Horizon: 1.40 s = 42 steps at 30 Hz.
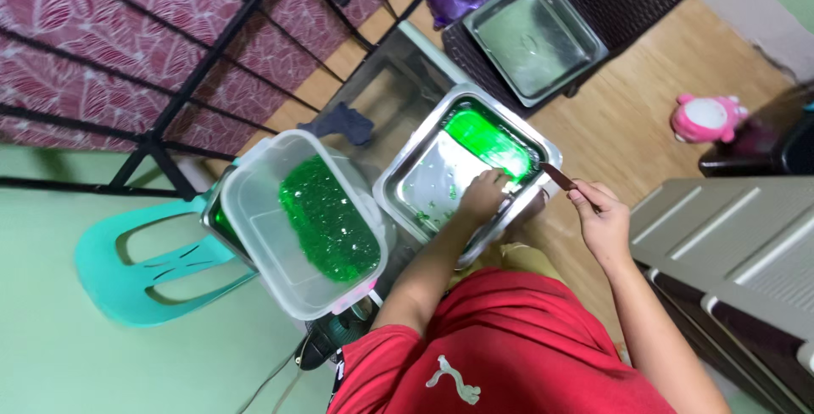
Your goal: The person repeatedly scoops green gel from a plastic container and cuts it into small pieces using a knife, placing the pieces into a metal tray. The process is continuous and repetitive throughout the clip.
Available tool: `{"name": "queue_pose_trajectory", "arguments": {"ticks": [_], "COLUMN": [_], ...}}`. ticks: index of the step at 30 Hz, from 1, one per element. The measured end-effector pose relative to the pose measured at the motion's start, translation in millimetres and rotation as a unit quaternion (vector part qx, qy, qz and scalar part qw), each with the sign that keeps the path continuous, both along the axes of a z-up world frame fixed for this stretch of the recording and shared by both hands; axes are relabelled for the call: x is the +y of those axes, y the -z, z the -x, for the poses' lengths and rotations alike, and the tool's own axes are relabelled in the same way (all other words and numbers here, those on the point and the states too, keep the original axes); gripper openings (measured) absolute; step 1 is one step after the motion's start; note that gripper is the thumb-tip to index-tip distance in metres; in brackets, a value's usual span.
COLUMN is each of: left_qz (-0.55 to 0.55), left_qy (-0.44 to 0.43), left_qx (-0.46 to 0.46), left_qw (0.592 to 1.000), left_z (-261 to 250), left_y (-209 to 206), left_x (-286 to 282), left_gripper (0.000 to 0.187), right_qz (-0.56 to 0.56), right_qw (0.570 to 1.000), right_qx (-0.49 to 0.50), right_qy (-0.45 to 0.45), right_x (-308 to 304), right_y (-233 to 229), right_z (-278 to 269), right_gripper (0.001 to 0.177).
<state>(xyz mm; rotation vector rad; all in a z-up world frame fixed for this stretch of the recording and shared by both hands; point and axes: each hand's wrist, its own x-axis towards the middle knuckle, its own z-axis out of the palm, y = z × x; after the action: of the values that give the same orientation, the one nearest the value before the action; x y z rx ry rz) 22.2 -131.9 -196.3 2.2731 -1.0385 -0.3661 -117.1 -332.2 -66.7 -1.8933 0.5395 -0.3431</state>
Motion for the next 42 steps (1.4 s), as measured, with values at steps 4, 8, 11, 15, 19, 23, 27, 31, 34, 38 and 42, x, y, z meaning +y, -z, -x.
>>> {"name": "queue_pose_trajectory", "arguments": {"ticks": [4, 8, 11, 15, 19, 23, 27, 31, 34, 38, 42], "left_qz": [-0.002, 0.016, -0.007, 0.041, 0.207, 0.374, 0.516, 0.552, 0.598, 0.653, 0.701], "left_qy": [0.038, 0.061, 0.048, 0.001, -0.076, -0.139, -0.223, -0.316, -0.293, -0.19, -0.149], "left_qx": [-0.082, -0.092, -0.063, 0.178, 0.484, 0.63, 0.685, 0.643, 0.621, 0.608, 0.632], "left_qw": [0.996, 0.994, 0.997, 0.983, 0.847, 0.666, 0.463, 0.426, 0.414, 0.409, 0.295], "left_z": [4.4, 8.6, 11.8, 7.8, 13.7, 16.7, 9.1, -3.3, -5.4, -5.7, -2.0], "left_y": [10.9, 13.5, 17.5, 18.7, 8.9, -8.7, -25.1, -43.3, -54.1, -60.6, -76.9], "left_x": [12.8, 17.9, 14.8, 7.0, 21.1, 43.3, 61.4, 73.1, 80.5, 93.0, 103.7], "left_gripper": [0.036, 0.027, 0.027, 0.026, 0.016, 0.017, 0.038, 0.039, 0.036, 0.03, 0.038], "right_qz": [-0.001, -0.01, -0.007, -0.002, 0.006, 0.011, -0.144, -0.084, 0.062, 0.069, 0.063], "right_qw": [0.999, 0.999, 0.999, 1.0, 0.999, 0.997, 0.986, 0.988, 0.98, 0.973, 0.971], "right_qx": [0.03, 0.04, 0.046, 0.019, 0.006, -0.009, 0.052, 0.058, -0.022, -0.033, -0.036], "right_qy": [0.013, 0.027, 0.014, -0.015, -0.038, -0.07, -0.07, -0.118, -0.187, -0.219, -0.227], "right_x": [-1.4, -1.3, 2.1, 9.5, 17.2, 29.5, 54.4, 89.9, 114.6, 142.1, 151.5], "right_y": [-4.3, -6.9, -5.8, -1.8, 0.0, 0.0, -8.5, -31.5, -56.3, -88.7, -111.4], "right_z": [10.4, 13.2, 9.1, 2.6, -4.3, -10.0, -16.4, -22.6, -26.7, -29.2, -28.4], "right_gripper": [0.021, 0.022, 0.022, 0.022, 0.022, 0.023, 0.027, 0.028, 0.029, 0.034, 0.034]}}
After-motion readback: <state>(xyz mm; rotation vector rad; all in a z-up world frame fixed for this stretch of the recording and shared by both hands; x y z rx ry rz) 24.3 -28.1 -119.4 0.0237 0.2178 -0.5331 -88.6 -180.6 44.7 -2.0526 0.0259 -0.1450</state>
